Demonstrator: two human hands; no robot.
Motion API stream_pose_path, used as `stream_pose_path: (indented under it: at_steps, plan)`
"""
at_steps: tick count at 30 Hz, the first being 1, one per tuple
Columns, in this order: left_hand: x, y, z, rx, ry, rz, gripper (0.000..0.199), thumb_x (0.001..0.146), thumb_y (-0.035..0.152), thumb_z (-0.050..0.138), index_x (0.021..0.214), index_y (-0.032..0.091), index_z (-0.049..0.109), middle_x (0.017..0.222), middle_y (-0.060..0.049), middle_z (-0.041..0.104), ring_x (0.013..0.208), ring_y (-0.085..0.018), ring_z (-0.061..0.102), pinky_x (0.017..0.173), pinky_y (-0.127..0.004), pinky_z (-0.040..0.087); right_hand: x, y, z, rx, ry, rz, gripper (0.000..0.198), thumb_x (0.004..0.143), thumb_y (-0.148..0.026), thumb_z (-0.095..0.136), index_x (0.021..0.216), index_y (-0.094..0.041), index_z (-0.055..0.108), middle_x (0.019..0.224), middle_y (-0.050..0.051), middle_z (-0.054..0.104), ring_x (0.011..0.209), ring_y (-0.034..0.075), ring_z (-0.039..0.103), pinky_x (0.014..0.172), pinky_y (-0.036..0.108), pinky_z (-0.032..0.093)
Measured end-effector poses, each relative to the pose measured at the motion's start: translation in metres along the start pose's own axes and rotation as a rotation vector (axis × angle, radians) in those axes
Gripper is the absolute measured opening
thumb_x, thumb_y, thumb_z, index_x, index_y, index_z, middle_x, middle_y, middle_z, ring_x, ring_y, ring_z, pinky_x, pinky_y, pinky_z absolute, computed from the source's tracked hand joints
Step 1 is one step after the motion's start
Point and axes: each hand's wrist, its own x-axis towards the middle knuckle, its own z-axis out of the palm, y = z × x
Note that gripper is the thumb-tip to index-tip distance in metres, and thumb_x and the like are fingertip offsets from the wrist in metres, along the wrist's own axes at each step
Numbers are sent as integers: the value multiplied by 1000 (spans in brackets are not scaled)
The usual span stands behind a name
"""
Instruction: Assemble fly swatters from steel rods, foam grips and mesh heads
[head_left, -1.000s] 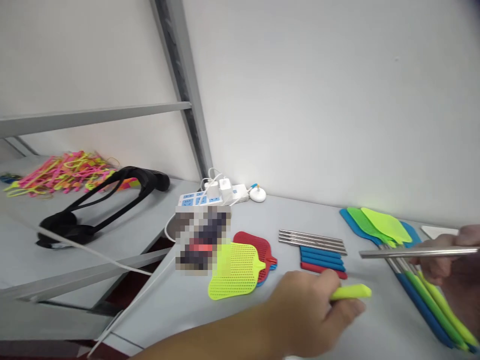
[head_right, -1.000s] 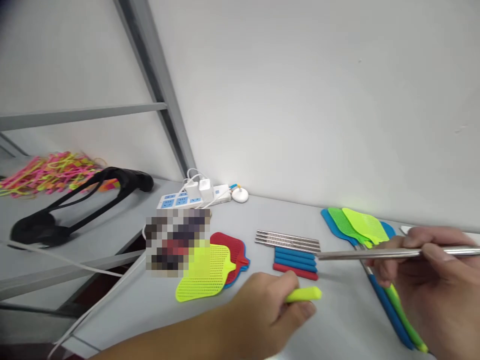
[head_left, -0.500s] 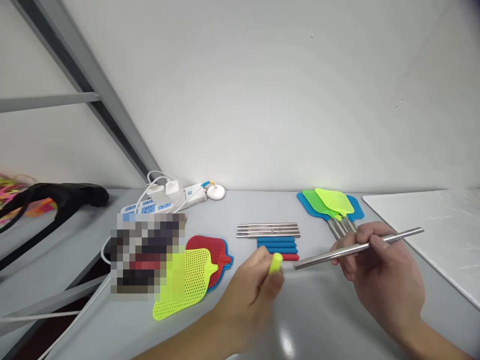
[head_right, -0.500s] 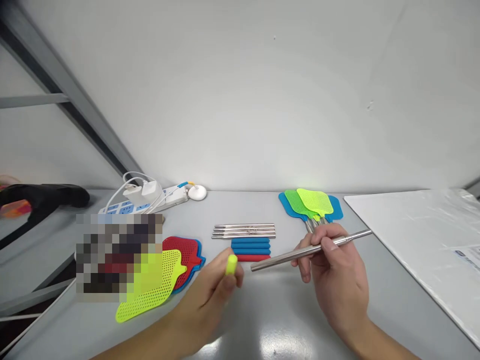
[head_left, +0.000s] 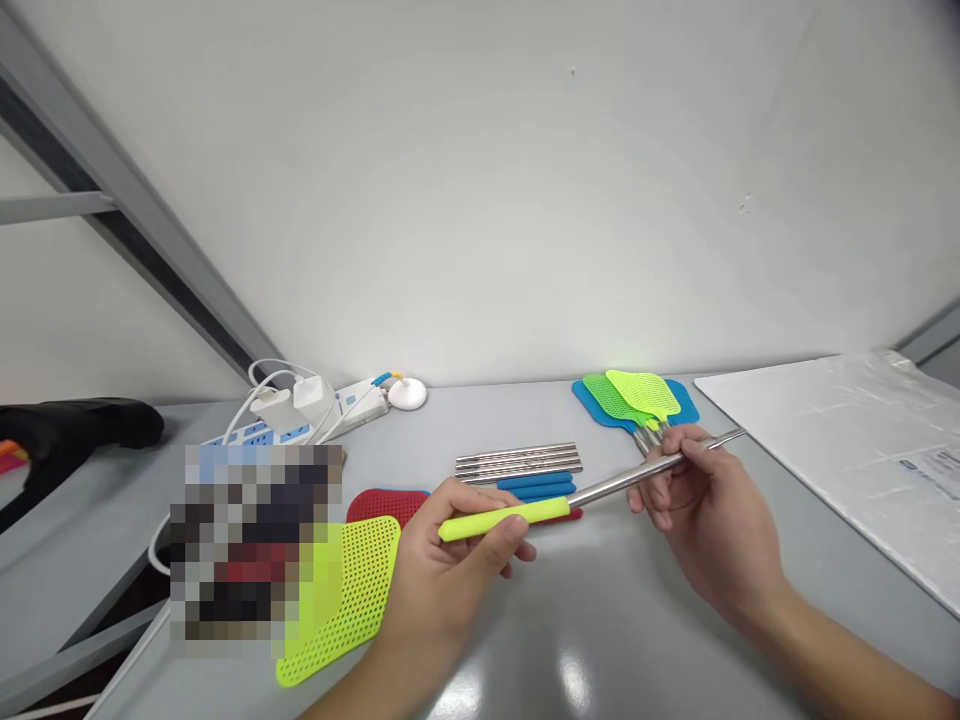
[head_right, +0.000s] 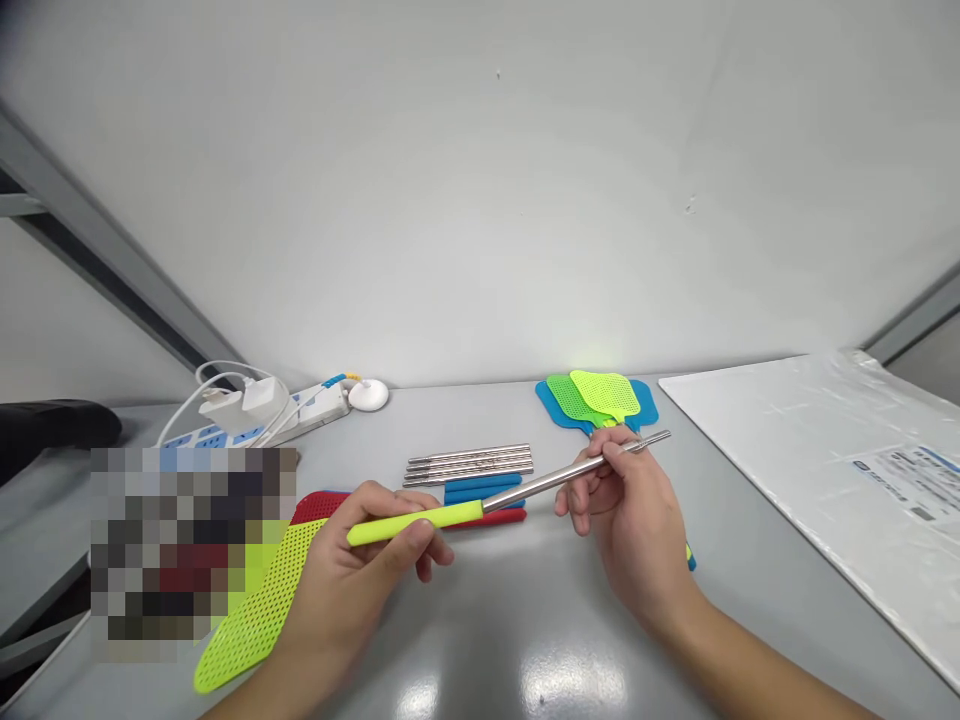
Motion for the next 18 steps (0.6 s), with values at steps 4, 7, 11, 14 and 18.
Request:
stream_pose_path:
  at_steps: [4,7,11,14,18]
  plan:
    - [-4,-3,1,133,-101,13,28,80,35,73,72,17,53,84,-2,64,72,-14,64,61,-24,47,-6,2,3,-4,-34,4,18,92,-33,46,78,-23,51,47,-5,52,39,12,45,51,28,46]
    - [-10,-5,1,277,-275,-50,28,86,43,65,78,18,55,76,1,58,64,-11,55,57,-23,41,-19,7,7,-23,-131,55,18,93,-35,49,79,-23,51,49,-5,55,41,13,50,51,28,46]
    - [-16,-2,1,509,-456,-58,36,94,51,46,81,19,53,65,5,39,57,-9,34,52,-24,27,-32,10,7,-36,-323,116,20,96,-38,48,85,-24,56,53,-5,54,48,12,49,57,30,48]
    - [-18,4,3,581,-550,-94,40,97,54,36,79,20,46,63,6,32,56,-10,29,51,-25,24,-28,5,0,-104,-416,130,21,97,-38,48,88,-23,60,51,-6,48,48,11,45,58,28,46]
    - [-20,8,5,753,-603,-96,38,98,52,31,77,21,39,62,6,36,54,-11,32,50,-25,25,-13,-2,-12,-261,-473,91,24,96,-38,50,86,-22,64,61,-3,50,53,11,47,59,28,45]
